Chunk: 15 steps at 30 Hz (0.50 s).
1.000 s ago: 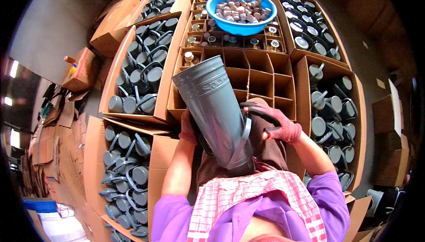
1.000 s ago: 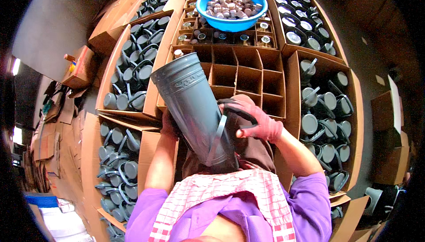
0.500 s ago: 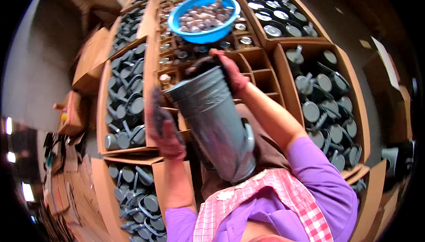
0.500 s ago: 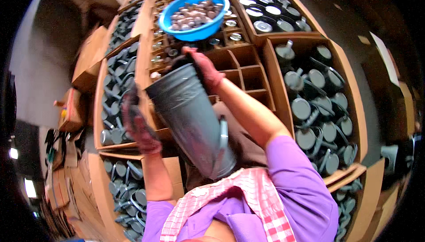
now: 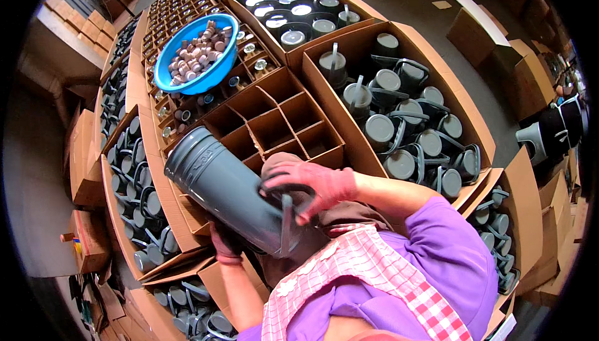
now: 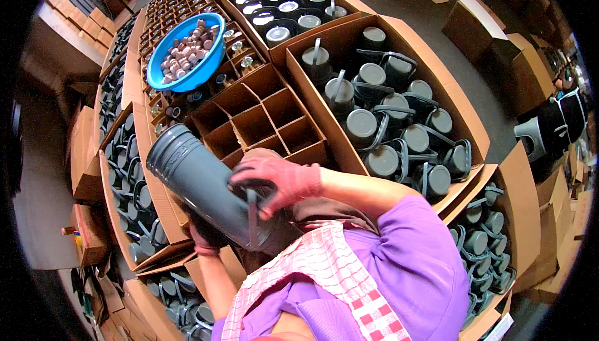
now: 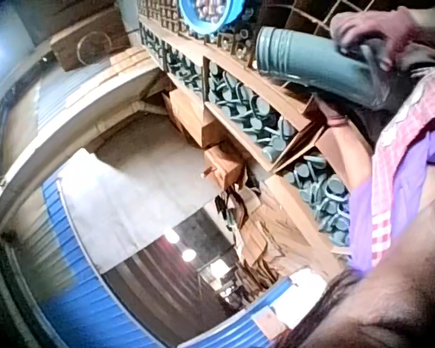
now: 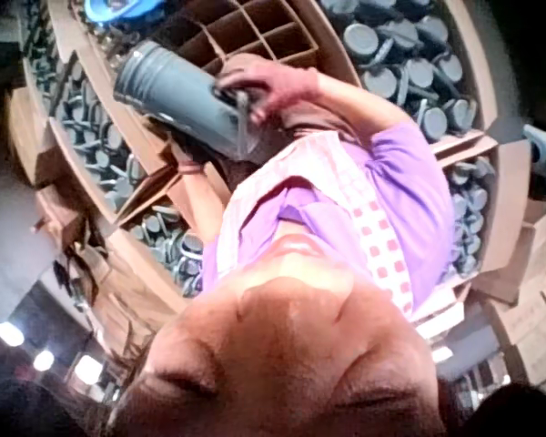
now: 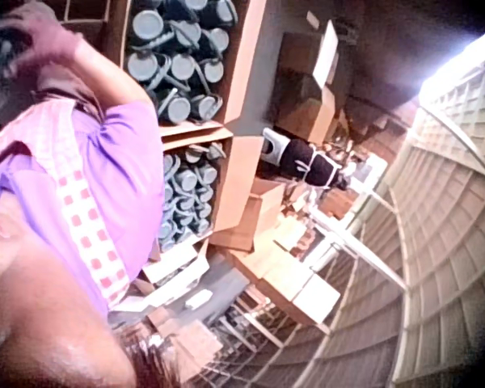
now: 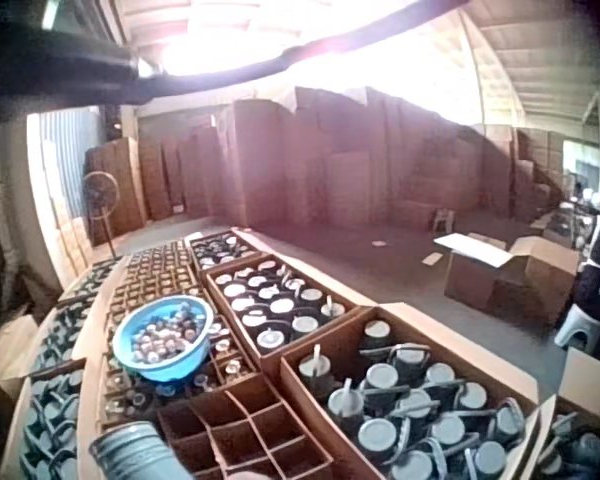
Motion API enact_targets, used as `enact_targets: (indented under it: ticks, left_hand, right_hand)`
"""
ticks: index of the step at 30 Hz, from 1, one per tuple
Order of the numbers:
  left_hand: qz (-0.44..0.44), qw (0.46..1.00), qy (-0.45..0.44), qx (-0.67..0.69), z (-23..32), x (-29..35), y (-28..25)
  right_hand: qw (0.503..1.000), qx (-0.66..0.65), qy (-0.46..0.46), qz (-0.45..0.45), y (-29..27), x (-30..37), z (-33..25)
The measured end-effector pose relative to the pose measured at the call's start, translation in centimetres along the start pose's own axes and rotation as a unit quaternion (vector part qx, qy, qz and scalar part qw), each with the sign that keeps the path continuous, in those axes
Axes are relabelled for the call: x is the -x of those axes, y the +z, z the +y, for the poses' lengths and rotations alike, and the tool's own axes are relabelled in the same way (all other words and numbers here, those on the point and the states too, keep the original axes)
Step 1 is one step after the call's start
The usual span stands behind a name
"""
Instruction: The person assembles vacuum flasks by inserting glass liners into plastic outer casings and securing them with screw-on lids while sitting surrounded by boxes of components.
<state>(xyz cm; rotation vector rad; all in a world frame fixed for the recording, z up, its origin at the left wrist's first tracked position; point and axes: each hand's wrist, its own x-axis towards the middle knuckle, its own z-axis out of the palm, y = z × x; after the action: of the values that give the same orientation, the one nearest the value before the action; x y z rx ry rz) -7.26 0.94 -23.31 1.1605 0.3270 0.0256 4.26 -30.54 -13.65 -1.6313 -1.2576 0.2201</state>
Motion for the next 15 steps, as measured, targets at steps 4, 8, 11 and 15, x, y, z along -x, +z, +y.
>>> enact_targets:
  ticks: [4, 8, 11, 15]
  left_hand:
    - [0.012, 0.932, 0.135, -0.336, -5.4, 2.4, -3.7]
    - [-0.114, 0.98, 0.113, -0.116, -3.7, 1.1, -2.0]
    - [-0.127, 0.975, -0.005, 0.181, -0.3, -2.6, 3.7]
    - [0.002, 0.989, 0.063, 0.133, 4.2, -9.0, 16.1]
  right_hand:
    - [0.956, 0.234, -0.017, -0.177, -0.4, 6.7, -0.8]
    - [0.983, 0.144, -0.037, -0.107, 2.7, 12.2, -1.5]
    - [0.99, 0.084, 0.029, 0.106, 4.2, 14.3, -1.3]
    - [0.887, -0.043, 0.122, 0.443, 2.3, 15.7, -2.3]
